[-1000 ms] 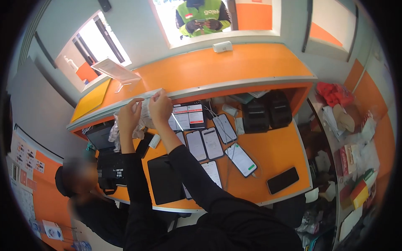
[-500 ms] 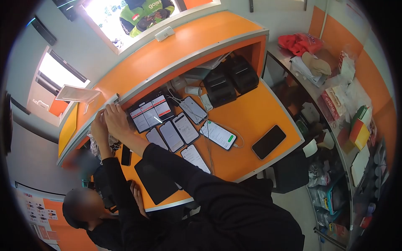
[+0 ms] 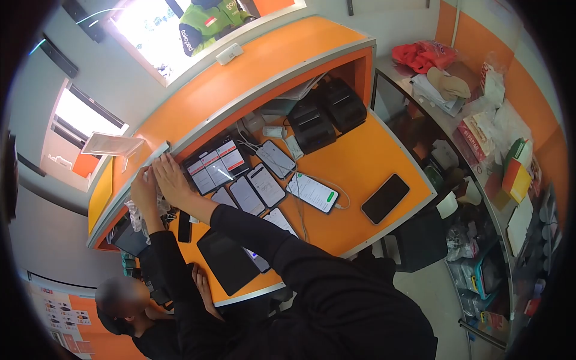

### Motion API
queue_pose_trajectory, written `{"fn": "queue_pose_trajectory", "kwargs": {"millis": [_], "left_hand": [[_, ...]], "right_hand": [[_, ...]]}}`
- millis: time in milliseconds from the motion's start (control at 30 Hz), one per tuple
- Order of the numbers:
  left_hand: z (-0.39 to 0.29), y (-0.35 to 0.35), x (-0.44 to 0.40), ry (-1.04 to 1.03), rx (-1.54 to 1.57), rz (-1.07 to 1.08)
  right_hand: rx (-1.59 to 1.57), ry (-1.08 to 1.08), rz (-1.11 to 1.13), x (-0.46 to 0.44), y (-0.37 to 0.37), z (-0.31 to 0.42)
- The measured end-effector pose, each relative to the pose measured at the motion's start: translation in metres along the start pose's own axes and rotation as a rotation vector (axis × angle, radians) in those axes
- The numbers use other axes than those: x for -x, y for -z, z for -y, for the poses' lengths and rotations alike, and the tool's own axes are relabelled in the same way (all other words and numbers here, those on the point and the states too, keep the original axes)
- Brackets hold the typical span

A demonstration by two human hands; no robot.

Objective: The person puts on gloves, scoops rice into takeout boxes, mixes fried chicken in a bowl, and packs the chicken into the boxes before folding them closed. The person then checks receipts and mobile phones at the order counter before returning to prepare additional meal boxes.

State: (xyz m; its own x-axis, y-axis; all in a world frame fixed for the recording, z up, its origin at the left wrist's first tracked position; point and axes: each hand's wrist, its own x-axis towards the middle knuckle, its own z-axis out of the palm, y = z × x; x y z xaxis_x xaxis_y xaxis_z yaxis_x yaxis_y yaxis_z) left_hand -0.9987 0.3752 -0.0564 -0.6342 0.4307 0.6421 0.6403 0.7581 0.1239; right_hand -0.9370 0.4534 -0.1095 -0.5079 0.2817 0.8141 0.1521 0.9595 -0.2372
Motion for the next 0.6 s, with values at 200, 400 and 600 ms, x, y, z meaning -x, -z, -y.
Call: {"fn": "queue_pose_trajectory", "kwargs": {"millis": [200, 400, 600], "left_hand": [[-0.009, 0.034, -0.004, 0.114, -0.055, -0.309], [-0.103, 0.163, 0.057, 0.041, 0.229, -0.685], [-0.289, 0.133, 0.177, -0.901, 1.361, 0.062]], "right_hand": [[-0.55, -0.071, -0.017, 0.035, 0.089, -0.034], [-0.803, -0.454, 0.229, 0.186, 0.195, -0.112], [-1.176, -0.921, -0.078, 0.317, 0.383, -0.148]]}}
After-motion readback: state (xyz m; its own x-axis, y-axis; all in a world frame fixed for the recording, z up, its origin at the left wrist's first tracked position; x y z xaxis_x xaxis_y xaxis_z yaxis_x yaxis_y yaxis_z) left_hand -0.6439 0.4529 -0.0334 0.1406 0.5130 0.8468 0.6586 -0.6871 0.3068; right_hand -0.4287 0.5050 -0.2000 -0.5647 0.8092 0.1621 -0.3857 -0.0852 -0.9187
